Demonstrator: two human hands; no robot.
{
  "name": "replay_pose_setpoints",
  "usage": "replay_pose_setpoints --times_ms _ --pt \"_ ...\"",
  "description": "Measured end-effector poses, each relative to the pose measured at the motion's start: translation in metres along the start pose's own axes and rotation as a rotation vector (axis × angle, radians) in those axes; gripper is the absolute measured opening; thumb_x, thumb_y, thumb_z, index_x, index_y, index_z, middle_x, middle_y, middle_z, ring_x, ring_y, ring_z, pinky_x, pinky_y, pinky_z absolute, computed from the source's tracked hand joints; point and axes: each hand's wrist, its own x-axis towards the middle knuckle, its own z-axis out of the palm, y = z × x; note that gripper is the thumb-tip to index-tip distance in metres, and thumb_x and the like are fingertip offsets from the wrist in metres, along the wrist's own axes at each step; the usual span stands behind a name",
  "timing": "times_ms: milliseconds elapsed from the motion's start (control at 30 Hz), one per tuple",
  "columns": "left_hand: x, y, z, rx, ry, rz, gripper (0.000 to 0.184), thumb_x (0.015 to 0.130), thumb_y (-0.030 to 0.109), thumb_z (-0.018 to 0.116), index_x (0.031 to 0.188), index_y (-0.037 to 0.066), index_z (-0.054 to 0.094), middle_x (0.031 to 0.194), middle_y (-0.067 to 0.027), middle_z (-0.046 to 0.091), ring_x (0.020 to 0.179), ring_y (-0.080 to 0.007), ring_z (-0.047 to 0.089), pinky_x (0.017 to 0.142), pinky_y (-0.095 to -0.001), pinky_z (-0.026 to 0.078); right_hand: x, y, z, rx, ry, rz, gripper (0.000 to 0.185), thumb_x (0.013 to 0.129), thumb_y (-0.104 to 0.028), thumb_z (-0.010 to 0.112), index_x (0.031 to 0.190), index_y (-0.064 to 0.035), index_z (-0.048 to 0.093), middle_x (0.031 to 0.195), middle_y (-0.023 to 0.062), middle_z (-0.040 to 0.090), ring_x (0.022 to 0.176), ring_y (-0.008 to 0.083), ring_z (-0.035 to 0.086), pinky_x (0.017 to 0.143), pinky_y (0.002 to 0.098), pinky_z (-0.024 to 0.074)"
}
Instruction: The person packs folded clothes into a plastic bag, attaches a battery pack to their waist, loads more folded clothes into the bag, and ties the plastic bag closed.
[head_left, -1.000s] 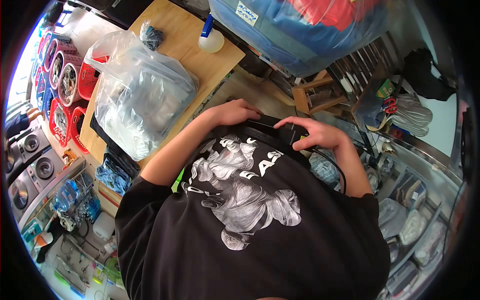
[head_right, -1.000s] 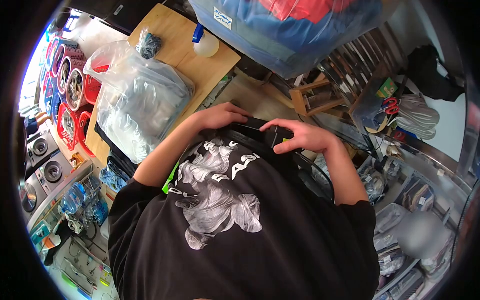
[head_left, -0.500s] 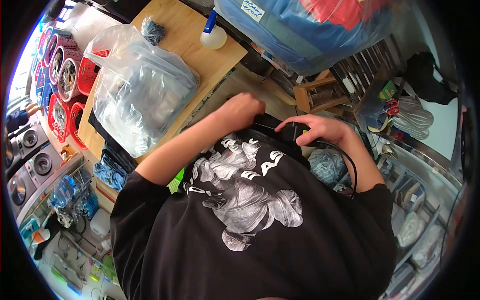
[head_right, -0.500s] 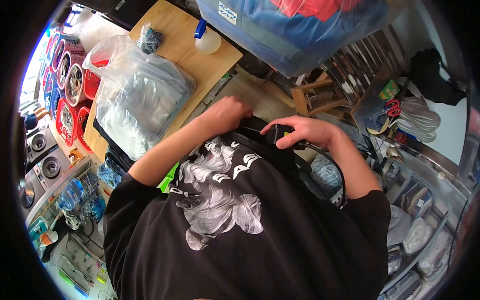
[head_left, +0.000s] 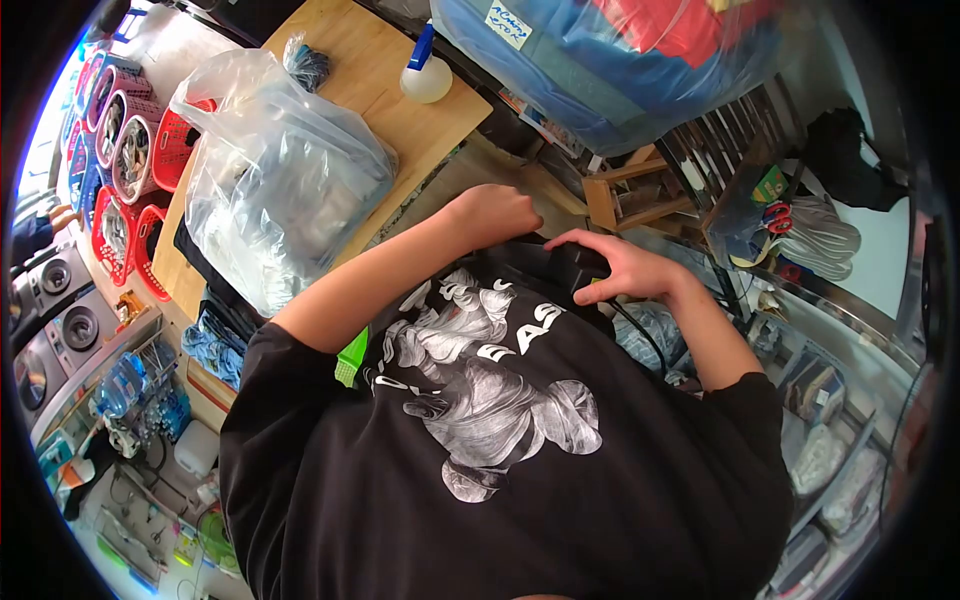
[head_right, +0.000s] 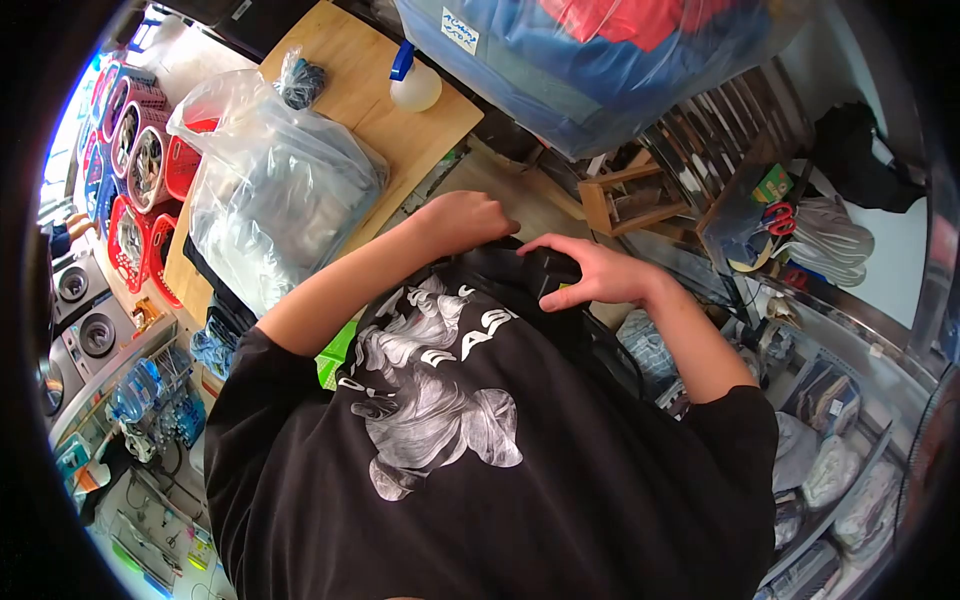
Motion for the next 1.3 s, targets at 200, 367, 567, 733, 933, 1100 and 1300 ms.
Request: replay_pose_setpoints --times_ms 200,367,567,733,933,1100,1300 --pt "0.013 -0.006 0.002 0.165 0.011 0.217 0.006 0.084 0.015 0.07 0.087 0.01 0.071 0.075 -0.0088 0.074 0.072 -0.0291 0.077 0.062 -0.0403 0.06 0.0 0.005 0.002 -0.061 0.014 0.02 0.081 0.084 -0.037 0.09 0.152 -0.0105 0.054 0.14 0.013 0.064 0.127 0.0241 0.063 0.11 0.0387 0.0479" --pt "0.004 -0.006 -0.002 -0.128 0.189 0.094 0.011 0.088 0.016 0.07 0.088 0.006 0.066 0.073 -0.0108 0.068 0.072 -0.0341 0.072 0.067 -0.0449 0.058 -0.013 -0.012 0.012 -0.25 0.028 -0.073 0.085 0.083 -0.041 0.09 0.153 -0.0119 0.052 0.146 0.019 0.06 0.133 0.034 0.061 0.115 0.0438 0.0466" --pt "0.009 0.008 0.001 -0.363 0.425 0.003 0.014 0.097 0.016 0.066 0.095 0.003 0.062 0.077 -0.0173 0.064 0.078 -0.0418 0.067 0.076 -0.0517 0.055 -0.023 -0.037 0.015 -0.335 0.052 0.145 0.088 0.078 -0.037 0.089 0.155 -0.0212 0.051 0.156 0.0195 0.057 0.153 0.043 0.044 0.123 0.0475 0.0388" --pt "0.011 0.013 0.002 -0.516 0.076 -0.202 0.014 0.097 0.015 0.065 0.103 0.002 0.063 0.084 -0.0192 0.068 0.087 -0.0416 0.069 0.08 -0.0509 0.055 -0.017 -0.04 0.005 -0.327 -0.015 0.147 0.086 0.079 -0.04 0.089 0.153 -0.0185 0.051 0.147 0.017 0.063 0.133 0.0418 0.062 0.113 0.0479 0.0472" --pt "0.039 0.0 0.018 -0.421 0.001 -0.023 0.015 0.095 0.015 0.067 0.1 0.002 0.074 0.092 -0.0174 0.071 0.09 -0.0394 0.071 0.083 -0.0488 0.057 -0.012 -0.032 -0.005 -0.387 -0.069 0.239 0.085 0.08 -0.042 0.089 0.153 -0.0183 0.051 0.14 0.0183 0.066 0.126 0.0409 0.066 0.106 0.0479 0.0507" --pt "0.029 0.017 0.007 -0.576 0.359 -0.075 0.011 0.093 0.012 0.07 0.095 0.003 0.075 0.094 -0.0156 0.071 0.095 -0.038 0.07 0.086 -0.0474 0.056 -0.026 -0.031 0.012 -0.652 0.033 0.068 0.083 0.083 -0.045 0.087 0.153 -0.0206 0.05 0.138 0.0241 0.065 0.127 0.0418 0.064 0.108 0.0512 0.0495" --pt "0.027 0.01 0.006 -0.581 0.267 -0.135 0.011 0.094 0.013 0.07 0.095 0.002 0.072 0.096 -0.016 0.07 0.097 -0.0376 0.069 0.087 -0.0469 0.056 -0.02 -0.04 0.013 -0.529 0.104 0.155 0.083 0.084 -0.042 0.087 0.152 -0.0159 0.047 0.147 0.025 0.057 0.14 0.0431 0.054 0.116 0.0513 0.0441"
